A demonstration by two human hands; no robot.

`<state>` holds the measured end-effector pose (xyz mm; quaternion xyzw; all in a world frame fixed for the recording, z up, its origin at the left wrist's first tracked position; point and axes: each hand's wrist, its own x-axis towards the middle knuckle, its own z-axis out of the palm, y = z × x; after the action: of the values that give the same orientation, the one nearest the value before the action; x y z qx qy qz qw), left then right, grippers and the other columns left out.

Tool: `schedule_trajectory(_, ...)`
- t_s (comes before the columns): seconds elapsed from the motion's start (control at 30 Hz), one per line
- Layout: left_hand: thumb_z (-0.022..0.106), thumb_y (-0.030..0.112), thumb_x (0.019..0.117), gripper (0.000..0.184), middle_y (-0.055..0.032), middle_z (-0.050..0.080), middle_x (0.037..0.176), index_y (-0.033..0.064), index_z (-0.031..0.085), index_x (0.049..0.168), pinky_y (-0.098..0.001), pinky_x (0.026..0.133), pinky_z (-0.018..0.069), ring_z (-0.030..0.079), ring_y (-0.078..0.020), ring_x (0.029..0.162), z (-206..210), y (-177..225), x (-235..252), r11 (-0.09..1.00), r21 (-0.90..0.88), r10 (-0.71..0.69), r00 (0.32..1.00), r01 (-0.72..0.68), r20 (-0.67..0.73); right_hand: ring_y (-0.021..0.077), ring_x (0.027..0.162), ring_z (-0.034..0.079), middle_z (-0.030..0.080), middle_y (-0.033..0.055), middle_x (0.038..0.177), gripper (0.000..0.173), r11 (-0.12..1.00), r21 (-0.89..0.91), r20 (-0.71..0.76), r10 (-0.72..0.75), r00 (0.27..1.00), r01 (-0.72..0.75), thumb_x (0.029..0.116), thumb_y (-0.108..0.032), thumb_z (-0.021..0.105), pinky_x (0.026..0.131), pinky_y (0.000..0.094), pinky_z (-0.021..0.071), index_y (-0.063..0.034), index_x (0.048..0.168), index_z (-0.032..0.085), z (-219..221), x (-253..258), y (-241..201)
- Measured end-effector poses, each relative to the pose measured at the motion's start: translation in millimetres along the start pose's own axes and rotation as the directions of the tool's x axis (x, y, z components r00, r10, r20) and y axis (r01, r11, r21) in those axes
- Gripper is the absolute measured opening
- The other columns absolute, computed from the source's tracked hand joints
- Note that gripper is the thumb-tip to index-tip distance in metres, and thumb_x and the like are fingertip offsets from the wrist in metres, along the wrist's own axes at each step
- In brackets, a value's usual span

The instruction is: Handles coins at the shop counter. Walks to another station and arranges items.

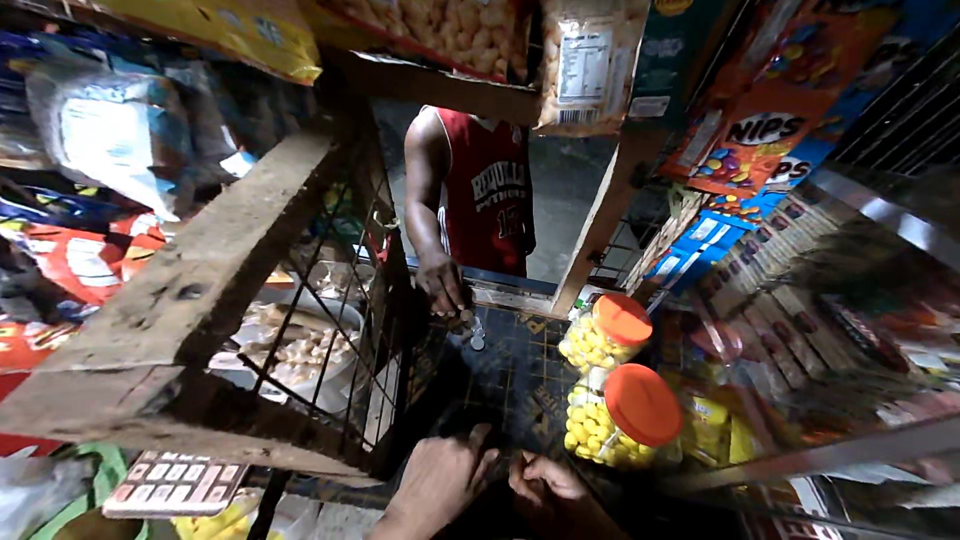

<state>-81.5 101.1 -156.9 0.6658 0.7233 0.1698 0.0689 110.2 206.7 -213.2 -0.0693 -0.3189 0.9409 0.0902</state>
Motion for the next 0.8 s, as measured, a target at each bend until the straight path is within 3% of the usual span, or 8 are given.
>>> schedule_trajectory(0.03,0.049,0.048,0.1048,0.049,-0.018,0.073,0.082,0.0102,0.068,0.131,-0.0595,0.068,0.0564,0.073,-0.0403,0.075,-2.0,0.3,1.3,0.996,-0.013,-0.083,0.986,0.085,0.147,-0.0044,0.052,0.049,0.059,-0.0113,0.071,0.018,1.0,0.012,-0.006,0.009,1.0,-0.009,0.0952,-0.017,0.053,0.049,0.0113,0.0411,-0.0227,0.094,0.069,0.4,0.2,-0.4)
schedule_trajectory(0.07,0.052,0.05,0.1026,0.05,-0.0171,0.073,0.079,0.0105,0.069,0.129,-0.0596,0.065,0.0566,0.073,-0.0396,0.072,1.5,-0.6,-0.2,0.994,-0.035,-0.096,0.989,0.101,0.114,-0.0043,0.052,0.049,0.059,-0.0111,0.071,0.017,1.0,0.025,0.001,0.013,1.0,-0.013,0.0954,-0.017,0.054,0.049,0.0113,0.0414,-0.0222,0.094,0.07,-1.4,1.0,-0.3)
schedule_trajectory(0.13,0.055,0.052,0.0987,0.051,-0.0109,0.069,0.066,0.0114,0.072,0.124,-0.0537,0.05,0.0543,0.068,-0.0327,0.055,8.6,-0.4,-4.9,0.997,-0.072,-0.039,0.989,0.029,-0.14,-0.0048,0.052,0.049,0.06,-0.0117,0.071,0.017,1.0,0.024,0.032,0.003,0.999,-0.004,0.0971,-0.019,0.054,0.049,0.011,0.041,-0.0218,0.097,0.071,-7.9,2.1,3.0)
schedule_trajectory(0.2,0.05,0.055,0.0995,0.053,-0.0054,0.065,0.06,0.0134,0.071,0.125,-0.0458,0.042,0.0496,0.062,-0.0252,0.046,10.7,-1.1,-2.8,0.995,-0.072,0.038,0.937,-0.067,-0.347,-0.0054,0.052,0.048,0.059,-0.0122,0.07,0.017,1.0,0.0,0.039,-0.004,0.999,0.004,0.0969,-0.018,0.054,0.049,0.0106,0.0406,-0.0221,0.096,0.071,-9.3,2.4,3.1)
schedule_trajectory(0.27,0.047,0.054,0.102,0.052,-0.0038,0.065,0.059,0.0144,0.07,0.127,-0.0424,0.041,0.0485,0.061,-0.0222,0.045,10.6,-3.9,-0.8,0.986,-0.085,0.101,0.911,-0.146,-0.4,-0.0059,0.053,0.049,0.06,-0.0123,0.071,0.017,1.0,-0.007,0.039,-0.009,0.999,0.009,0.0955,-0.017,0.056,0.05,0.0103,0.0406,-0.0219,0.095,0.072,-6.7,2.8,1.0)
schedule_trajectory(0.43,0.058,0.038,0.1015,0.033,-0.0073,0.073,0.074,0.0137,0.075,0.115,-0.0488,0.058,0.0584,0.072,-0.0264,0.064,33.7,-18.7,-2.8,0.967,-0.122,0.201,0.966,-0.222,-0.161,-0.0049,0.059,0.055,0.065,-0.0133,0.075,0.02,0.998,-0.054,0.089,-0.026,0.996,0.031,0.0913,-0.019,0.055,0.053,0.0122,0.0434,-0.0265,0.087,0.073,2.0,-0.1,-2.6)
schedule_trajectory(0.53,0.058,0.038,0.0986,0.03,-0.0047,0.068,0.065,0.0145,0.076,0.106,-0.044,0.05,0.0553,0.068,-0.0235,0.056,45.5,-21.0,-2.7,0.964,0.004,0.261,0.944,-0.266,-0.201,-0.0052,0.055,0.052,0.063,-0.0132,0.071,0.02,0.995,-0.095,0.074,-0.033,0.997,0.04,0.0915,-0.018,0.054,0.049,0.012,0.0417,-0.0259,0.085,0.072,4.6,-0.5,-3.0)
schedule_trajectory(0.8,0.058,0.034,0.0989,0.027,-0.0051,0.071,0.07,0.015,0.076,0.106,-0.046,0.053,0.0567,0.07,-0.0238,0.06,42.5,-18.6,-2.4,0.974,-0.05,0.208,0.961,-0.22,-0.184,-0.004,0.058,0.057,0.065,-0.0104,0.076,0.019,0.996,-0.079,0.042,-0.029,0.999,0.033,0.0932,-0.015,0.054,0.053,0.0114,0.0453,-0.0223,0.091,0.071,4.2,-0.5,-4.7)
